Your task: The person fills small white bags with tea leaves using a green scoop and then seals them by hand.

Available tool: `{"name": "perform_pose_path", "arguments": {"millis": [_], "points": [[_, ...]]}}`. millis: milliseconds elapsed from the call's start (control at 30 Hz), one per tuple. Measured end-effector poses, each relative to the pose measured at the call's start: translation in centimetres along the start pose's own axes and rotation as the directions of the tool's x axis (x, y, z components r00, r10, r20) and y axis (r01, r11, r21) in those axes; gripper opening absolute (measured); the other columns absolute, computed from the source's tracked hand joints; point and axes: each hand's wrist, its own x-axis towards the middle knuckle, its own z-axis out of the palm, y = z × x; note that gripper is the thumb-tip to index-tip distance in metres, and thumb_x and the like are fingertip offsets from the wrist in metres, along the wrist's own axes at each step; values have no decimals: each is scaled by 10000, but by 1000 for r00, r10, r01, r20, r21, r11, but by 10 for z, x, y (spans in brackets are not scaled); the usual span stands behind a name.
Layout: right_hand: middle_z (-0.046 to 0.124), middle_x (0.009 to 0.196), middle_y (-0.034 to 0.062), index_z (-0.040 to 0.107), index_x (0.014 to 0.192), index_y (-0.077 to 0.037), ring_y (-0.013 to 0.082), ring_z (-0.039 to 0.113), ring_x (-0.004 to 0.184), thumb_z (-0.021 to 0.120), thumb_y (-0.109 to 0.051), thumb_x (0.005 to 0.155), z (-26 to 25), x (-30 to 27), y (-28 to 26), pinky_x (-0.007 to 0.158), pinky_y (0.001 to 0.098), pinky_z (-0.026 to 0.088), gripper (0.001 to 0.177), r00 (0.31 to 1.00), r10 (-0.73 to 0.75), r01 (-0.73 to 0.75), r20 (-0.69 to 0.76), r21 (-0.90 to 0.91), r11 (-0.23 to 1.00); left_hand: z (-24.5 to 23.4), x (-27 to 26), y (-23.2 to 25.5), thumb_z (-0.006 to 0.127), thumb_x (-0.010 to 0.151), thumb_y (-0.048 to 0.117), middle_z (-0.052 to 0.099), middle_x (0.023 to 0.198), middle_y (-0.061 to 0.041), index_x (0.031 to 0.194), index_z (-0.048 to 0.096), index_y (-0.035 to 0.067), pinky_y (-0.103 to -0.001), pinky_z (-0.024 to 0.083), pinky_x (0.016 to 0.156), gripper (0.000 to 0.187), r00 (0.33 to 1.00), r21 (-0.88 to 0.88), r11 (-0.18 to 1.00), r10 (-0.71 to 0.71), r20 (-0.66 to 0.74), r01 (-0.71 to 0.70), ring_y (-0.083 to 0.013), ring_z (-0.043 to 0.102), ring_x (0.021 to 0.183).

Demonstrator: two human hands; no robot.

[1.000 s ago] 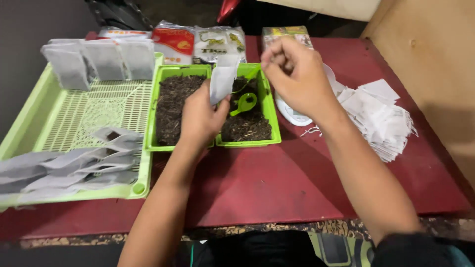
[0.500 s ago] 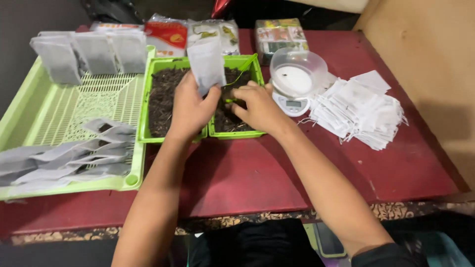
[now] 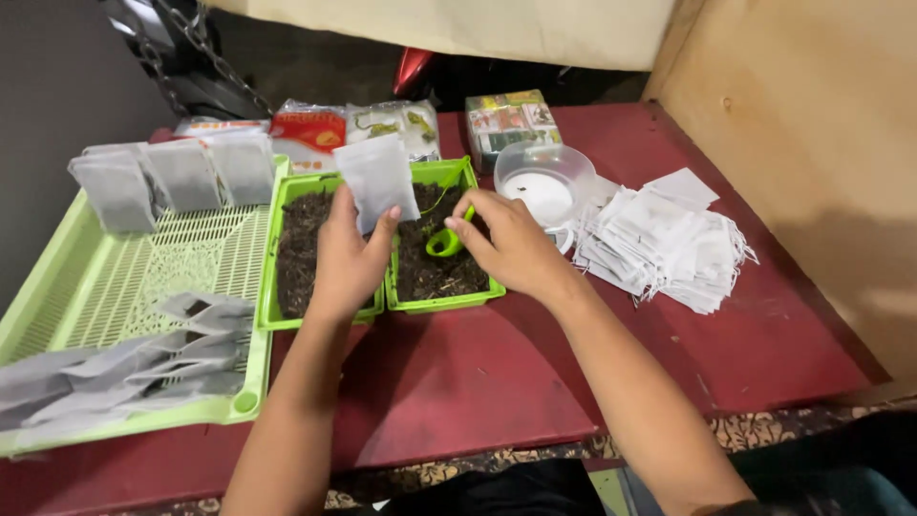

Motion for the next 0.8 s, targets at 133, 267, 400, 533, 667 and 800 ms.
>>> {"name": "perform_pose_path", "arguments": {"millis": [133, 267, 400, 533, 667, 800], "points": [[696, 958, 148, 630, 1049, -121, 406, 705, 948, 585, -147, 995, -1, 0, 3, 835, 493, 545, 75, 1000, -3, 4, 24, -48, 999, 8, -3, -1, 698, 941, 44, 664, 950, -290, 1140, 603, -56, -431, 611, 588, 243, 1000, -113, 993, 22, -13, -24, -355, 760, 703], [683, 962, 136, 642, 1064, -97, 399, 712, 919, 570, -118, 986, -6, -1, 6, 808, 501, 557, 109, 999, 5, 3, 41, -212, 977, 9, -2, -3, 690, 928, 65, 689, 984, -266, 1143, 641, -41, -406, 639, 622, 244, 999, -175, 984, -41, 2, 41, -346, 770, 765], [659, 934, 98, 657, 1058, -127, 381, 706, 906, 553, -129, 994, -7, -3, 9, 793, 516, 546, 123, 998, -56, 57, 14, -333, 941, 10, -3, -5, 679, 928, 55, 696, 964, -268, 1149, 661, -44, -416, 633, 616, 243, 998, -165, 984, -61, -1, 60, -338, 765, 767], [652, 948, 66, 678, 1072, -126, 348, 715, 887, 549, -114, 998, 2, -5, 13, 804, 496, 550, 149, 998, -54, 55, 13, -396, 917, 12, -1, -6, 673, 933, 45, 692, 974, -279, 1158, 664, -54, -428, 637, 642, 246, 998, -185, 981, -67, -4, 65, -351, 761, 778], [652, 933, 76, 675, 1059, -119, 370, 713, 858, 547, -150, 999, 14, -4, 27, 774, 508, 564, 145, 999, 31, -20, 25, -358, 933, 12, -2, -9, 661, 940, 54, 698, 990, -252, 1178, 667, -42, -424, 642, 639, 257, 998, -180, 981, -68, 1, 67, -323, 763, 785], [663, 884, 125, 688, 1006, -74, 403, 715, 889, 507, -168, 981, 10, -2, 29, 779, 510, 569, 205, 980, 193, -181, 44, -200, 963, 8, -5, 5, 632, 961, 43, 691, 1067, -287, 1229, 651, -47, -473, 654, 713, 283, 998, -180, 982, -61, 15, 63, -367, 742, 881]]}}
